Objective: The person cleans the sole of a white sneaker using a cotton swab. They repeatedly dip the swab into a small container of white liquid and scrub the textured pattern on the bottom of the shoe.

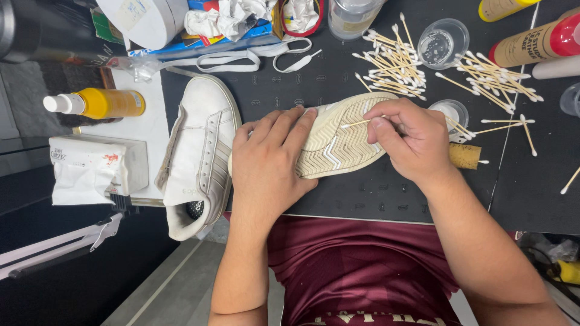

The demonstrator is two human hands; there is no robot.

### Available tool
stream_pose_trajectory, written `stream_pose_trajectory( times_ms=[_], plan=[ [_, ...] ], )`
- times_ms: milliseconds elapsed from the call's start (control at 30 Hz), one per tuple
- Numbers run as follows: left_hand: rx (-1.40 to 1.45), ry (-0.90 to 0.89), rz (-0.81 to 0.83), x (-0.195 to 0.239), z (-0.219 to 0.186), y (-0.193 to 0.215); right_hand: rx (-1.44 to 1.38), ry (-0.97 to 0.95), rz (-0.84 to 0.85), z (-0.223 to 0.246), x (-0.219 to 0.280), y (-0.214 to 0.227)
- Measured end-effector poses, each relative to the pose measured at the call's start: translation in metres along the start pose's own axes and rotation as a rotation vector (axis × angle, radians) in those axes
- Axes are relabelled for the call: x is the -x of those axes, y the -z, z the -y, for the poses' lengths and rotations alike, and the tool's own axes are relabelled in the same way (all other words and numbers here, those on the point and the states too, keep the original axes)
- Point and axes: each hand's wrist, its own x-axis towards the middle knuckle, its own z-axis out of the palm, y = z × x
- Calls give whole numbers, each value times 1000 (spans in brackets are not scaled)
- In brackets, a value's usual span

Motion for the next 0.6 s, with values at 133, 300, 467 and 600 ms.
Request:
stream_pose_trajectory(
  times_ms=[133, 300, 467, 600],
  plan=[
    [-5, 7, 3, -1, -1, 0, -16, -3, -1, 2, -1, -1],
    [-7, 4, 3, -1, 0, 0, 16, -4, -4, 3, -1, -1],
    [-1, 6, 6, -1, 0, 0, 10, -6, -8, 3, -1, -1],
    [0, 11, 6, 0, -1, 0, 13, -4, -6, 3, -1, -1]
  ],
)
